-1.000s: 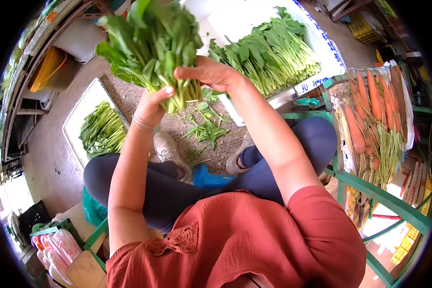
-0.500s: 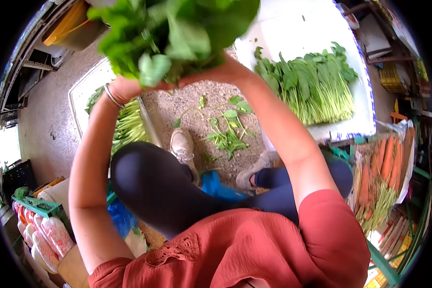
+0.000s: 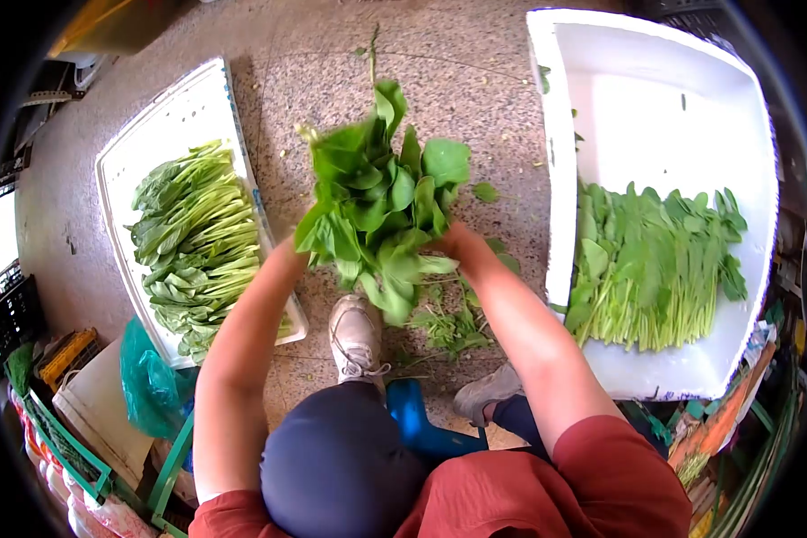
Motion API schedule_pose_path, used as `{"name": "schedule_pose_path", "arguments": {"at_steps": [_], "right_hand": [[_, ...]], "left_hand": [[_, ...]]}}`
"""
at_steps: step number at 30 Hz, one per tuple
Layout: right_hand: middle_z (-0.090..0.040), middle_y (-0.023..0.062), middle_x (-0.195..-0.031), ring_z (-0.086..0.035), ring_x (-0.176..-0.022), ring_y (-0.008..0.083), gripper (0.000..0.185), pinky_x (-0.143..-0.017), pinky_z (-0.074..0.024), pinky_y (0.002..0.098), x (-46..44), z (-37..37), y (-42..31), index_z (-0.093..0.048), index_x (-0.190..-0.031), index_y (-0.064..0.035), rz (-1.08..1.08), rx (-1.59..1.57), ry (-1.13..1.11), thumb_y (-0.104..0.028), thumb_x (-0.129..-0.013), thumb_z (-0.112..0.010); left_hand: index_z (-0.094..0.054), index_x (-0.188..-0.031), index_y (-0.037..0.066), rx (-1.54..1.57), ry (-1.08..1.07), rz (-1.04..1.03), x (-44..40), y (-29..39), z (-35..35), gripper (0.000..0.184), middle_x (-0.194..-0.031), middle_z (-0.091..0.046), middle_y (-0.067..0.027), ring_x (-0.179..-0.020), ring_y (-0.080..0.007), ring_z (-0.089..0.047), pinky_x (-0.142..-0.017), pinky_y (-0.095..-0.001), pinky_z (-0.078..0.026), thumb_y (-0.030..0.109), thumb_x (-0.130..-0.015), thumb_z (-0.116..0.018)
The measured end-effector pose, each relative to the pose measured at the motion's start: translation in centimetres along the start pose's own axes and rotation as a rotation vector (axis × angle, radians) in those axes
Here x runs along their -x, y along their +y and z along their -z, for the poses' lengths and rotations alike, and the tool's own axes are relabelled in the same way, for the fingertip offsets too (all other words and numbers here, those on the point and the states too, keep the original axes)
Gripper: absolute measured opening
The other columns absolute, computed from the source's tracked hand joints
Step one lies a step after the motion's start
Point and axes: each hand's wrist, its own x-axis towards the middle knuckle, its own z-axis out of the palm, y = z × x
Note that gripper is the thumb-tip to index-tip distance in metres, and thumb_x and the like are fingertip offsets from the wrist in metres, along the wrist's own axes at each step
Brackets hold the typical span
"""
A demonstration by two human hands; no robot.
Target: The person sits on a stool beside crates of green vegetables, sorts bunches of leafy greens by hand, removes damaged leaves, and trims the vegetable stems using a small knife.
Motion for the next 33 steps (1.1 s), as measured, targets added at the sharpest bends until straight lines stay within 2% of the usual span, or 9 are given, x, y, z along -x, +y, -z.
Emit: {"name": "schedule_pose_path", "arguments": {"at_steps": [6, 19, 23, 25, 27, 29, 31, 32, 33], "right_hand": [[-0.058, 0.0072, -0.112, -0.055, -0.103, 0.0218, 0.056, -0.087, -0.0458, 0.0333, -3.1, -0.6, -1.3, -0.055, -0.116, -0.0064, 0.012, -0.093, 0.049, -0.017, -0.066, -0.078], [-0.060, 0.0059, -0.108, -0.056, -0.099, 0.0192, 0.054, -0.084, -0.0467, 0.0315, 0.2, 0.8, -2.3, -0.056, -0.114, -0.0054, -0.047, -0.237, 0.228, -0.016, -0.066, -0.078], [-0.060, 0.0055, -0.107, -0.056, -0.098, 0.0184, 0.054, -0.083, -0.0470, 0.0309, 0.3, 1.3, -3.4, -0.056, -0.114, -0.0051, -0.034, -0.284, 0.257, -0.015, -0.066, -0.078], [-0.060, 0.0053, -0.106, -0.056, -0.097, 0.0180, 0.053, -0.083, -0.0471, 0.0307, 0.5, 1.9, -4.1, -0.056, -0.113, -0.0050, -0.025, -0.320, 0.278, -0.015, -0.066, -0.078], [-0.060, 0.0051, -0.106, -0.056, -0.096, 0.0176, 0.053, -0.083, -0.0473, 0.0304, 1.0, 2.3, -5.0, -0.056, -0.113, -0.0048, -0.006, -0.361, 0.292, -0.015, -0.066, -0.078], [-0.061, 0.0049, -0.105, -0.056, -0.096, 0.0172, 0.053, -0.082, -0.0474, 0.0301, 1.8, 2.4, -6.0, -0.056, -0.113, -0.0047, 0.020, -0.404, 0.306, -0.015, -0.066, -0.078], [-0.061, 0.0047, -0.105, -0.057, -0.095, 0.0168, 0.052, -0.082, -0.0476, 0.0298, 2.6, 2.6, -7.9, -0.056, -0.113, -0.0045, 0.055, -0.449, 0.316, -0.014, -0.066, -0.078], [-0.061, 0.0046, -0.104, -0.057, -0.095, 0.0166, 0.052, -0.082, -0.0476, 0.0297, 3.3, 2.6, -8.9, -0.056, -0.113, -0.0044, 0.078, -0.470, 0.312, -0.014, -0.066, -0.078], [-0.061, 0.0045, -0.104, -0.057, -0.095, 0.0164, 0.052, -0.081, -0.0477, 0.0295, 3.9, 2.7, -10.4, -0.056, -0.112, -0.0044, 0.101, -0.472, 0.284, -0.014, -0.066, -0.078]], "left_hand": [[-0.053, -0.113, 0.005, 0.011, 0.055, -0.008, 0.5, -0.5, 0.8, 0.030, -0.101, -0.061, -0.0093, -0.087, -0.0214, -0.060, -0.078, -0.0361, -0.050, 0.024, -0.090, -0.049], [-0.054, -0.112, 0.003, -0.066, 0.333, 0.047, -1.4, -2.9, -0.6, 0.031, -0.104, -0.061, -0.0126, -0.089, -0.0246, -0.061, -0.082, -0.0395, -0.050, 0.026, -0.093, -0.044], [-0.054, -0.111, 0.002, -0.120, 0.377, -0.022, -1.2, -2.4, -1.1, 0.032, -0.105, -0.061, -0.0136, -0.090, -0.0256, -0.061, -0.083, -0.0406, -0.050, 0.027, -0.093, -0.042], [-0.054, -0.111, 0.002, -0.199, 0.288, -0.115, -1.0, -2.2, -1.3, 0.033, -0.105, -0.061, -0.0141, -0.090, -0.0261, -0.061, -0.084, -0.0411, -0.050, 0.027, -0.094, -0.042], [-0.052, -0.115, 0.004, -0.411, 0.030, -0.283, -1.5, -1.8, -1.5, 0.038, -0.110, -0.058, -0.0130, -0.097, -0.0260, -0.058, -0.089, -0.0395, -0.046, 0.028, -0.086, -0.053], [-0.050, -0.119, 0.006, -0.624, -0.228, -0.449, -2.0, -1.3, -1.8, 0.049, -0.116, -0.056, -0.0119, -0.103, -0.0258, -0.055, -0.094, -0.0378, -0.042, 0.029, -0.078, -0.064], [-0.048, -0.123, 0.008, -0.878, -0.326, -0.600, -1.3, 0.5, -3.1, 0.071, -0.120, -0.053, -0.0092, -0.106, -0.0227, -0.052, -0.096, -0.0338, -0.040, 0.026, -0.061, -0.078], [-0.050, -0.121, 0.007, -0.903, -0.287, -0.614, -0.8, 1.4, -3.9, 0.068, -0.115, -0.057, -0.0090, -0.104, -0.0207, -0.054, -0.094, -0.0337, -0.041, 0.025, -0.061, -0.078], [-0.052, -0.119, 0.007, -0.831, -0.296, -0.427, -0.6, 1.9, -4.5, 0.066, -0.112, -0.059, -0.0086, -0.102, -0.0200, -0.055, -0.092, -0.0333, -0.043, 0.023, -0.061, -0.078]]}}
